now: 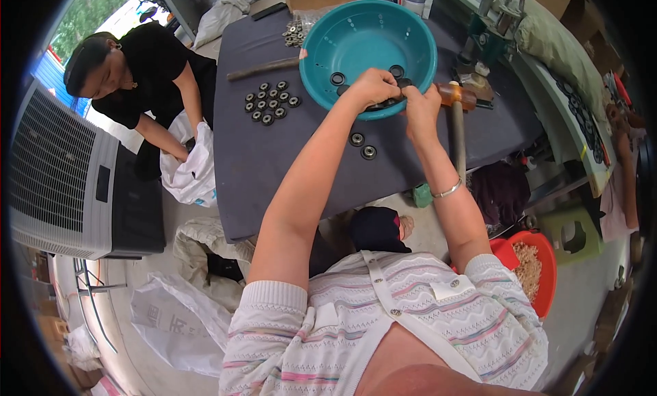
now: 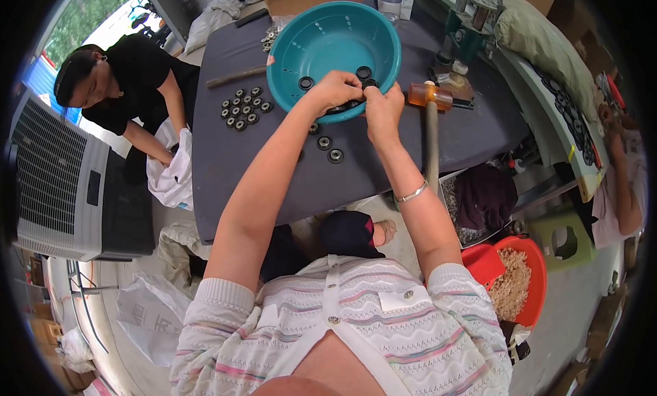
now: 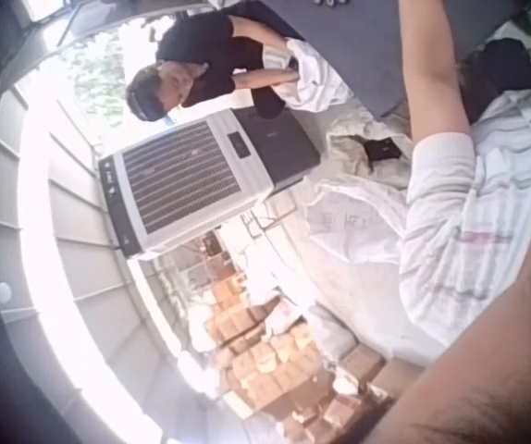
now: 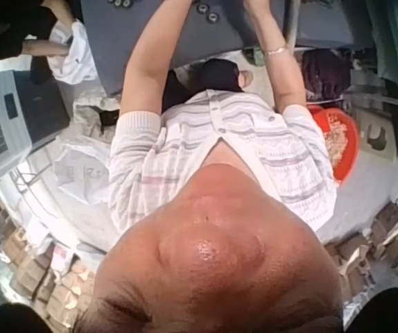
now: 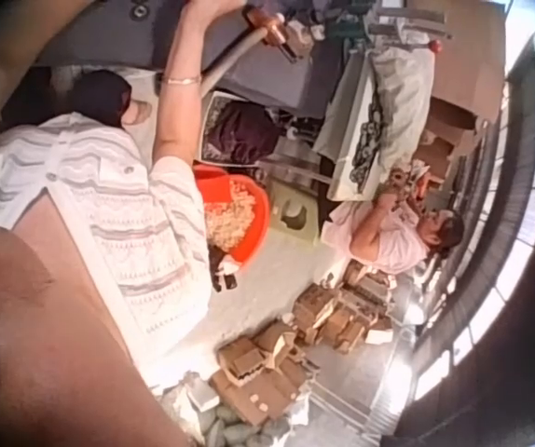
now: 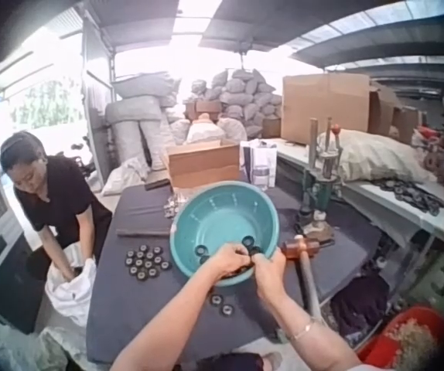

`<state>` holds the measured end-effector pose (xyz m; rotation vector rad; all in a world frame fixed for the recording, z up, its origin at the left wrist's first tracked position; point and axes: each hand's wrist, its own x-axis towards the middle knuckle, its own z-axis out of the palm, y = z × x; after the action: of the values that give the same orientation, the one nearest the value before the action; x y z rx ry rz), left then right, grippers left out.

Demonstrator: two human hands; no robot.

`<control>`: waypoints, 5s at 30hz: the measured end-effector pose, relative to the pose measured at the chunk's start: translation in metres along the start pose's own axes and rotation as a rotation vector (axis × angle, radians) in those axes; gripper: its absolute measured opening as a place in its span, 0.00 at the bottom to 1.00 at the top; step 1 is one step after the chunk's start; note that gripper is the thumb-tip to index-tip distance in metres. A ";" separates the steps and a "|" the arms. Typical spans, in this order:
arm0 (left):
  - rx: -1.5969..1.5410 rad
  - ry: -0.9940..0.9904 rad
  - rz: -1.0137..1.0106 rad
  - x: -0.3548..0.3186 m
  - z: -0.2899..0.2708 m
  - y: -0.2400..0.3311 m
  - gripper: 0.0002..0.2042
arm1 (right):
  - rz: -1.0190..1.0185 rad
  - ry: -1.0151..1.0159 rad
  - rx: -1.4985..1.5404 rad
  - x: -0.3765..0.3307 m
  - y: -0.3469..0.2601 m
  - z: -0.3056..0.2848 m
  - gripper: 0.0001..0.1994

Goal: The person assembles small industrial components by hand and with a mallet, fitting rubber rings and metal inserts together on an assembly table.

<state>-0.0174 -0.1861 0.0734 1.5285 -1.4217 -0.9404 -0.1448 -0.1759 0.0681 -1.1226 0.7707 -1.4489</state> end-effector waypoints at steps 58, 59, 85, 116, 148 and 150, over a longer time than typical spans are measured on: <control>-0.995 -0.047 -0.219 -0.226 0.011 -0.052 0.28 | 0.212 -1.468 -0.622 -0.095 -0.023 0.016 0.13; -0.970 -0.047 -0.211 -0.227 0.012 -0.052 0.29 | 0.191 -1.472 -0.622 -0.096 -0.021 0.014 0.13; -1.465 0.305 -0.028 -0.209 -0.064 -0.114 0.12 | -0.409 -1.220 -1.177 0.003 0.056 0.046 0.15; -1.453 0.330 -0.003 -0.213 -0.065 -0.115 0.12 | 0.086 -1.122 -0.993 0.013 0.065 0.046 0.13; -1.293 0.270 -0.041 -0.209 -0.062 -0.110 0.18 | -0.521 -0.980 -0.728 -0.094 0.021 0.074 0.07; -1.313 0.266 -0.037 -0.209 -0.062 -0.108 0.17 | -0.504 -0.869 -0.872 -0.067 0.026 0.059 0.10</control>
<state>0.0642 0.0288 -0.0059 0.6121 -0.3359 -1.2412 -0.0834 -0.1087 0.0495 -2.5234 0.4757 -0.7880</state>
